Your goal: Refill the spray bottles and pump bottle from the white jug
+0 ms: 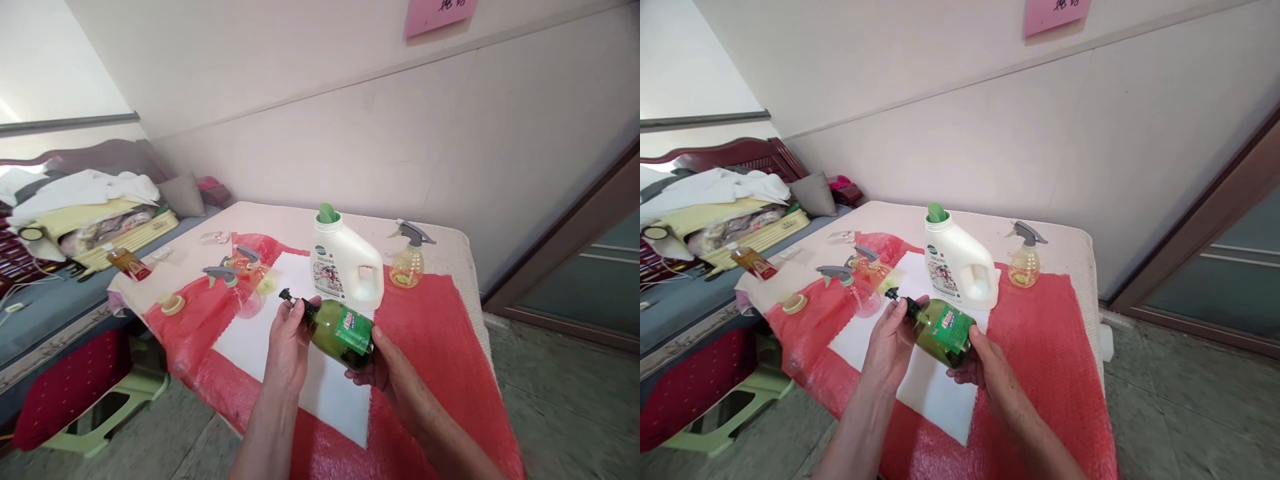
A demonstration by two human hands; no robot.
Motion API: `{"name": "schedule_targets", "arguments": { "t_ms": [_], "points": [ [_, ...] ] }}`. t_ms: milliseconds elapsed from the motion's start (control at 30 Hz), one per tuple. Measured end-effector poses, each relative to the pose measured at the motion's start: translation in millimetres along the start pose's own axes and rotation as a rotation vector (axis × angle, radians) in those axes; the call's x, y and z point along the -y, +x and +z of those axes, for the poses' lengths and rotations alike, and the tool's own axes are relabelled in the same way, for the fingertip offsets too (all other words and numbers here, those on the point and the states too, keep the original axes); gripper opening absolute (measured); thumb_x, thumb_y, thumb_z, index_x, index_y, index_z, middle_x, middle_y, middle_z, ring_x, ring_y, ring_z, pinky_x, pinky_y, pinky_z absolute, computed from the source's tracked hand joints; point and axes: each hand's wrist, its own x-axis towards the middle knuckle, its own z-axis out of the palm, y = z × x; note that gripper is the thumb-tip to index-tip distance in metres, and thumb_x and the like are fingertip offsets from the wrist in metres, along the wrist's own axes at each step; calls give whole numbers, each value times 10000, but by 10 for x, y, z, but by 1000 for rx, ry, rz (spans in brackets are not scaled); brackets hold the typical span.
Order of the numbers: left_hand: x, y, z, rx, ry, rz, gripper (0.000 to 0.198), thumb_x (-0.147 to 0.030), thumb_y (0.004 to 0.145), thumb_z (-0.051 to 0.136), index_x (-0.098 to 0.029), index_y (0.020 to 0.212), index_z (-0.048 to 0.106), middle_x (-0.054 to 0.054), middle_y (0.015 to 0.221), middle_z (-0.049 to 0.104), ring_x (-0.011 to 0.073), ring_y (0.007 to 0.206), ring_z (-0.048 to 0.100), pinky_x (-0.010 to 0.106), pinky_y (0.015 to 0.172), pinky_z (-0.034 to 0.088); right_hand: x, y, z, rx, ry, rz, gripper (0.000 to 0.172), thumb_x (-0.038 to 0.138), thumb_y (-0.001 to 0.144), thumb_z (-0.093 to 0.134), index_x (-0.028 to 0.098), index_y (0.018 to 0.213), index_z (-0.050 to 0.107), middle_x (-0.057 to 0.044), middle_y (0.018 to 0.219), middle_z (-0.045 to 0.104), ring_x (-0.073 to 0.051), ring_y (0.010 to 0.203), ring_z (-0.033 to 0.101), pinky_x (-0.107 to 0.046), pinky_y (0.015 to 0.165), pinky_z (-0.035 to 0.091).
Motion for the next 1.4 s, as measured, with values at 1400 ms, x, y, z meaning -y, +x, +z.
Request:
{"name": "schedule_targets", "arguments": {
  "t_ms": [1400],
  "points": [
    [-23, 86, -82, -134, 17, 105, 293, -244, 653, 816, -183, 892, 658, 30, 942, 689, 146, 878, 638, 281, 829, 454, 48, -64, 50, 41, -108, -319, 668, 386, 606, 827, 305, 1201, 534, -45, 1121, 639, -231, 952, 602, -364, 786, 497]
  ]
}}
